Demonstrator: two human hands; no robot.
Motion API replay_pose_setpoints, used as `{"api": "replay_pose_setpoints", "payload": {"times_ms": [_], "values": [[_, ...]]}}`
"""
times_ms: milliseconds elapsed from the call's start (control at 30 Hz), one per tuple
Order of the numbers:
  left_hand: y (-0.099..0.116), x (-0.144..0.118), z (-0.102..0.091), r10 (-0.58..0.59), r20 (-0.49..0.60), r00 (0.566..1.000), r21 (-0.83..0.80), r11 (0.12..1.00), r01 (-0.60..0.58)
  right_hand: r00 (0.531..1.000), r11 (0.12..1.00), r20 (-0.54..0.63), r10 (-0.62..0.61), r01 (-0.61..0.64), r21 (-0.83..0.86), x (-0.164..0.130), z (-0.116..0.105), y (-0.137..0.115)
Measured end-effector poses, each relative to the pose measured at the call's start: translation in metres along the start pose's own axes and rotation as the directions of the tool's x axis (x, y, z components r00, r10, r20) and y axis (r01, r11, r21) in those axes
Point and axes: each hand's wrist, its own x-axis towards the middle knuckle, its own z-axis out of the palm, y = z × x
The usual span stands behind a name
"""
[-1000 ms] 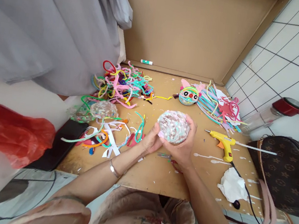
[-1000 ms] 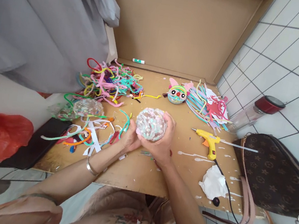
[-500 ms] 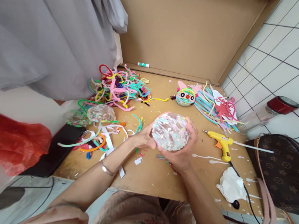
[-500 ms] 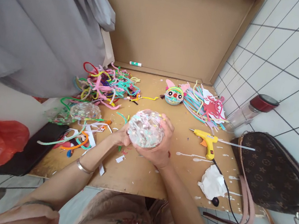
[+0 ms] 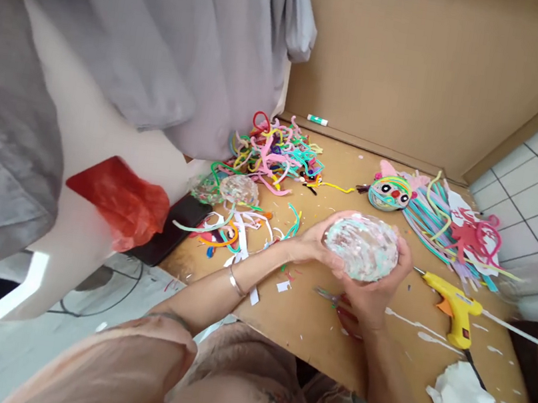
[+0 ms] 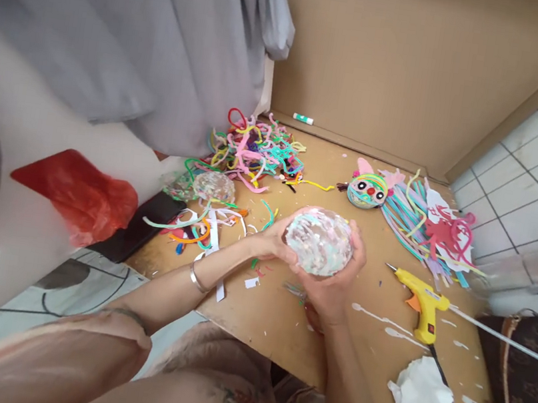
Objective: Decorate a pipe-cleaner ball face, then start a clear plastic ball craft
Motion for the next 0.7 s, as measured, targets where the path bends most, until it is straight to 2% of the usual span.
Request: {"api": "replay_pose_setpoints", "payload": {"times_ms": [100, 167, 233, 300, 400, 500, 533, 600, 700], "values": [[0.001, 0.002, 0.001, 0.051, -0.098, 0.994, 0.093, 0.995, -0.042, 0.988, 0.991, 0.070, 0.136, -0.137, 0.013, 0.003, -0.002, 0.003], [0.000, 0.003, 0.002, 0.133, -0.180, 0.975, 0.215, 0.972, -0.093, 0.976, 0.979, 0.089, 0.197, -0.201, 0.032, 0.005, -0.002, 0.006], [-0.002, 0.006, 0.002, 0.250, -0.242, 0.938, 0.346, 0.925, -0.157, 0.963, 0.966, 0.097, 0.252, -0.256, 0.028, 0.005, -0.001, 0.010], [-0.005, 0.008, -0.001, 0.394, -0.263, 0.881, 0.480, 0.845, -0.234, 0.943, 0.947, 0.099, 0.317, -0.320, 0.016, 0.005, 0.000, 0.015], [-0.009, 0.011, -0.009, 0.619, -0.190, 0.762, 0.721, 0.615, -0.319, 0.898, 0.898, 0.109, 0.427, -0.435, 0.069, 0.002, 0.003, 0.017], [-0.012, 0.010, -0.018, 0.729, -0.073, 0.681, 0.884, 0.363, -0.294, 0.843, 0.825, 0.159, 0.513, -0.536, 0.178, 0.000, 0.005, 0.014], [-0.014, 0.010, -0.020, 0.748, -0.049, 0.662, 0.914, 0.302, -0.272, 0.828, 0.801, 0.187, 0.529, -0.560, 0.212, 0.000, 0.006, 0.011], [-0.016, 0.009, -0.024, 0.746, 0.011, 0.665, 0.951, 0.198, -0.237, 0.804, 0.761, 0.258, 0.535, -0.592, 0.267, -0.001, 0.008, 0.005], [-0.019, 0.008, -0.028, 0.754, 0.097, 0.650, 0.973, 0.066, -0.221, 0.803, 0.731, 0.304, 0.513, -0.594, 0.336, -0.002, 0.010, 0.000]]}}
